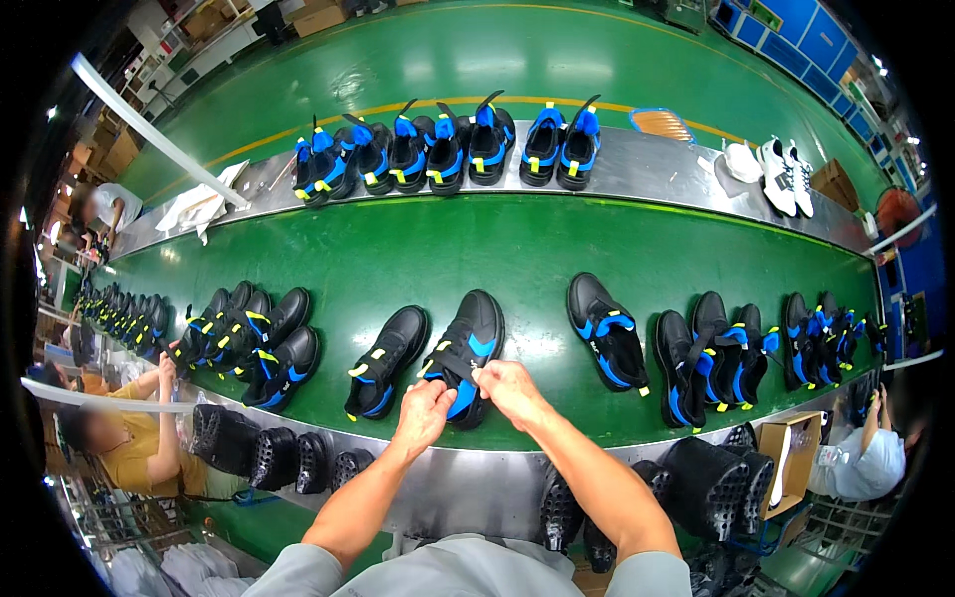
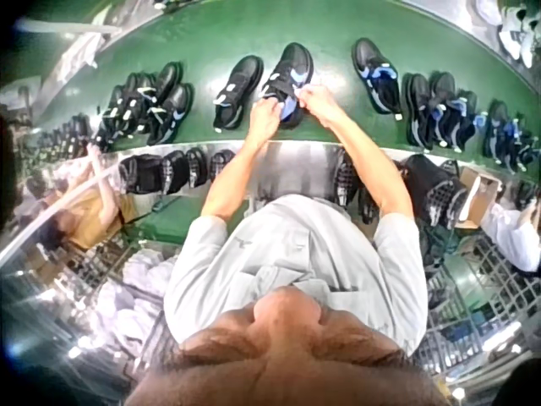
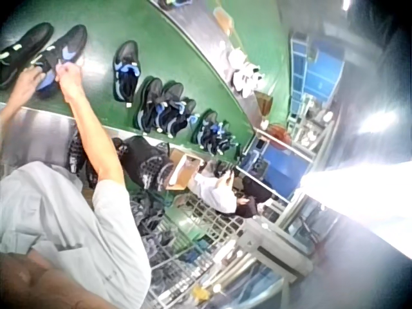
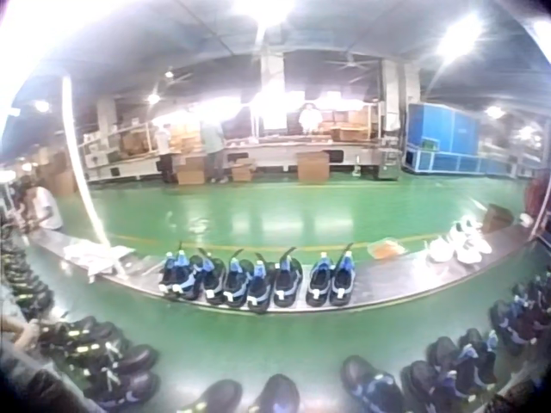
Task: The person assembles black and blue athletic shoes on a green conveyor belt in a factory. They repeatedly pick up black shoe soles, insert them into the shoe uppers, and place the completed pairs back on the belt. The person also retrieves additional soles from a nearby white bag when needed.
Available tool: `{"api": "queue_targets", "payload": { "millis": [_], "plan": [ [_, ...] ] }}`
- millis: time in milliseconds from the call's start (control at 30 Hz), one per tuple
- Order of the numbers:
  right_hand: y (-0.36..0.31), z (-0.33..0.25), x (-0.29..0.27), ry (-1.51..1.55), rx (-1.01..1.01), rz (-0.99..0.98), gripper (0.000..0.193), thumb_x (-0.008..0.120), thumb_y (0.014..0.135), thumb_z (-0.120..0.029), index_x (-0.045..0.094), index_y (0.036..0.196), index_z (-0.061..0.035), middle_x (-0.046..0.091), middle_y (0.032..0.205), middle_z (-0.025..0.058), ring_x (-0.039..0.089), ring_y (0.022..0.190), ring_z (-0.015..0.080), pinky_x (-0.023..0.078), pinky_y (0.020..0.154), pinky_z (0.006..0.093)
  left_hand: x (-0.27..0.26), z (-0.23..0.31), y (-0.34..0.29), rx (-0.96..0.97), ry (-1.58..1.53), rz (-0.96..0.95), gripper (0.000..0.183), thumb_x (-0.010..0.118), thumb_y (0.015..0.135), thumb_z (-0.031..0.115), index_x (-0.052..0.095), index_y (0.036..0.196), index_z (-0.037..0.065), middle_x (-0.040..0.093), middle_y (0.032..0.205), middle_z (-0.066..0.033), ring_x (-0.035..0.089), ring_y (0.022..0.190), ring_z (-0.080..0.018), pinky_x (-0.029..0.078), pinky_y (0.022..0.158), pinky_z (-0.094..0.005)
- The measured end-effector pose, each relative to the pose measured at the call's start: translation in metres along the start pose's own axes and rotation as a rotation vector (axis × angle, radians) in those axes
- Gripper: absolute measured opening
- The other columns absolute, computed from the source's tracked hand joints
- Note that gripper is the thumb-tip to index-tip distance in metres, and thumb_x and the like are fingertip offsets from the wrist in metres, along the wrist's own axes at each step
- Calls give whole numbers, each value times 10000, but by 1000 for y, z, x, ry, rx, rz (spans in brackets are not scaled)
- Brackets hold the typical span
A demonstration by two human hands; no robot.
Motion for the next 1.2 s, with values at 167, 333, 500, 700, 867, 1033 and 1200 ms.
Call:
{"api": "queue_targets", "payload": {
  "millis": [167, 333, 500, 700, 867, 1033, 1200],
  "plan": [
    [-2, 17, 15, -142, -74, 73, 349, 654, 987, -302, 628, 753, -44, 583, 675, 25, 490, 619, 123, 384, 560, 336, -2, 0, 1, 36, 54, 1, 221, 696, 904, 220, 635, 803, 34, 612, 786, -186, 584, 817, -394, 427, 775, -488],
    [10, 41, 25, -399, -48, 113, 375, 583, 1001, -330, 708, 858, -7, 717, 811, 180, 688, 787, 346, 520, 732, 462, 23, 2, -4, 53, 245, 69, 220, 669, 910, 184, 630, 743, 46, 638, 758, -180, 605, 847, -383, 423, 786, -501],
    [7, 49, 15, -693, 93, 177, 375, 590, 927, -295, 683, 1088, 30, 695, 1097, 304, 661, 1094, 453, 504, 963, 522, -3, 24, -17, 256, 268, 247, 179, 712, 841, 193, 699, 929, 38, 670, 838, -141, 612, 880, -369, 435, 809, -520],
    [26, 15, 72, -686, -103, 132, 731, 643, 826, -135, 363, 1472, 62, 530, 1355, 323, 546, 1256, 462, 470, 1078, 510, -101, -75, 29, -467, 325, 89, 779, 716, 871, 534, 532, 1427, 20, 575, 1325, -332, 557, 1235, -503, 456, 1060, -532],
    [37, 27, 101, -592, -441, 48, 523, 643, 864, -178, 546, 1340, 17, 649, 1218, 277, 634, 1114, 447, 515, 968, 522, -106, -85, 42, -477, 280, 14, 772, 557, 970, 556, 479, 1465, -32, 579, 1337, -350, 537, 1291, -468, 421, 1106, -508],
    [-66, -58, -74, -1199, 239, 216, 269, 588, 875, -225, 790, 940, -59, 760, 1005, 200, 747, 976, 353, 591, 839, 476, -111, -36, 16, 59, 339, 461, 211, 701, 883, 109, 666, 1072, 21, 660, 1040, -177, 600, 1019, -365, 491, 864, -473],
    [-114, 33, -229, -1211, 657, 428, 401, 662, 885, -309, 745, 1156, -25, 725, 1193, 213, 694, 1142, 361, 554, 959, 457, 13, 77, 24, 465, 15, 34, 196, 744, 831, 125, 669, 987, 32, 677, 1010, -166, 633, 997, -360, 531, 878, -474]
  ]
}}
Point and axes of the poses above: each hand's wrist, its own y-axis towards the middle knuckle, its own x-axis out of the palm, z = x × y, the point moved 3 cm from there along y, towards the middle knuckle
